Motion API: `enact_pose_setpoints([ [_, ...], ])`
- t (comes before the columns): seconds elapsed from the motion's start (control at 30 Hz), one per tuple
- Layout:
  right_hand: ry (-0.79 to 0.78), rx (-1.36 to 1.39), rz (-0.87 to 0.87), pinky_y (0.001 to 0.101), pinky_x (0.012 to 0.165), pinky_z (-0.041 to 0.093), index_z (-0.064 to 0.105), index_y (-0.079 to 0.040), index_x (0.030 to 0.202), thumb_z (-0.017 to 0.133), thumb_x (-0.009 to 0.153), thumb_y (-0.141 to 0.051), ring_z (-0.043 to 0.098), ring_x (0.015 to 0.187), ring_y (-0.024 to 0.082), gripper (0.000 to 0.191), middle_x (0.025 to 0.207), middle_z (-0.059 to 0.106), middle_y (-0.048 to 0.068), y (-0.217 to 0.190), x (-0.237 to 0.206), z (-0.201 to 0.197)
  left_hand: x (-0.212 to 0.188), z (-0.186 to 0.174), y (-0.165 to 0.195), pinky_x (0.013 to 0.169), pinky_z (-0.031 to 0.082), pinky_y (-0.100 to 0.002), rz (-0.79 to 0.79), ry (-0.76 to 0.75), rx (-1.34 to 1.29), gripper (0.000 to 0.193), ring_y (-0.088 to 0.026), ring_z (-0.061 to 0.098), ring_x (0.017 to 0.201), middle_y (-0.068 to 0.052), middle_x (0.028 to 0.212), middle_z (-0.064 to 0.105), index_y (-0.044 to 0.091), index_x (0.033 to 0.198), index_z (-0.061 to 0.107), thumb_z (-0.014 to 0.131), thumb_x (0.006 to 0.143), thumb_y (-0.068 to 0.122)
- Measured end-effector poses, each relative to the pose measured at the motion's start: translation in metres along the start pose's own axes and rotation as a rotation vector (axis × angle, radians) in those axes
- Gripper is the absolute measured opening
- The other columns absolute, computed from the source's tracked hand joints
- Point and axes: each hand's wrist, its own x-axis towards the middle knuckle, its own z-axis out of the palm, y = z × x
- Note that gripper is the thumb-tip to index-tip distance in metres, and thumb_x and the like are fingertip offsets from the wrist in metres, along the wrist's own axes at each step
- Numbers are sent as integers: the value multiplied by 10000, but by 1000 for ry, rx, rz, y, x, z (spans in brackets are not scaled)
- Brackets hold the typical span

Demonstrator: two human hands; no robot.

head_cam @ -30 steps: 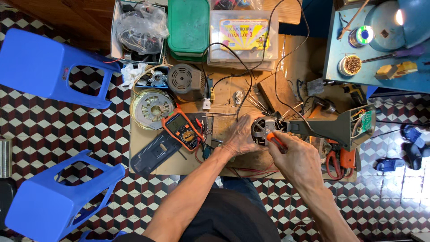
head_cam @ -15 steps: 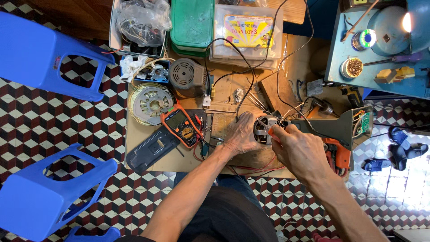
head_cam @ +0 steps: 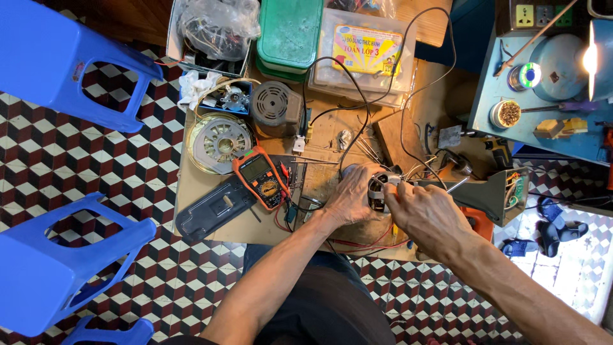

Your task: The person works on a disassembled handheld power tool, likely a heat gun, at a cluttered workbench. They connect and disconnect a power cord, use a multimeter to test components, and manipulate internal wires and parts with pliers and a screwdriver.

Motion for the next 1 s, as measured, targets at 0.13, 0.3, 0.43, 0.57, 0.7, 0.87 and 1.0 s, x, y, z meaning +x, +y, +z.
enact_pose_setpoints([
  [0.13,-185,142,40,290,523,637,456,-29,1453,553,959,-144,676,609,162,516,1233,581,184,14,3,-6,0,-10,15,1244,334,-430,-98,7,-239,1018,-321,467,1405,-135,1381,530,83,1402,463,934,506,185],
  [0.3,-135,228,52,330,497,620,462,-87,1464,567,981,-199,676,569,204,506,1074,640,169,16,5,-22,6,-31,30,1220,336,-431,-256,-78,-310,1058,-351,444,1361,-164,1306,485,54,1400,402,988,538,236],
  [0.43,-125,179,18,325,499,617,453,-22,1458,623,891,-166,685,576,208,609,1048,639,177,10,4,-28,5,-37,34,1185,342,-435,-208,11,-350,1054,-352,450,1377,-150,1332,515,82,1392,442,973,487,177],
  [0.57,-207,169,21,308,499,626,390,-1,1508,618,923,-123,707,597,195,639,1085,631,187,9,6,-28,5,-32,34,1211,351,-426,-185,41,-313,1075,-334,454,1405,-138,1360,521,89,1403,436,963,469,167],
  [0.7,-173,110,-43,307,496,623,408,19,1481,682,830,-111,724,627,204,718,1179,608,241,11,12,-28,5,-24,32,1196,360,-448,-218,76,-439,1097,-340,447,1400,-147,1387,506,91,1388,417,997,472,259],
  [0.87,-194,101,-57,306,495,632,445,-4,1487,678,860,-130,727,647,221,681,1155,640,193,23,17,-30,2,-17,29,1216,319,-478,-180,125,-448,1176,-364,420,1420,-199,1502,421,72,1414,392,1021,447,302],
  [1.0,-103,169,-114,322,493,630,541,-46,1413,664,891,-198,725,637,227,558,1104,683,187,34,27,-29,1,-12,27,1238,297,-479,-180,126,-463,1217,-368,403,1437,-198,1487,419,74,1420,378,1020,415,317],
])
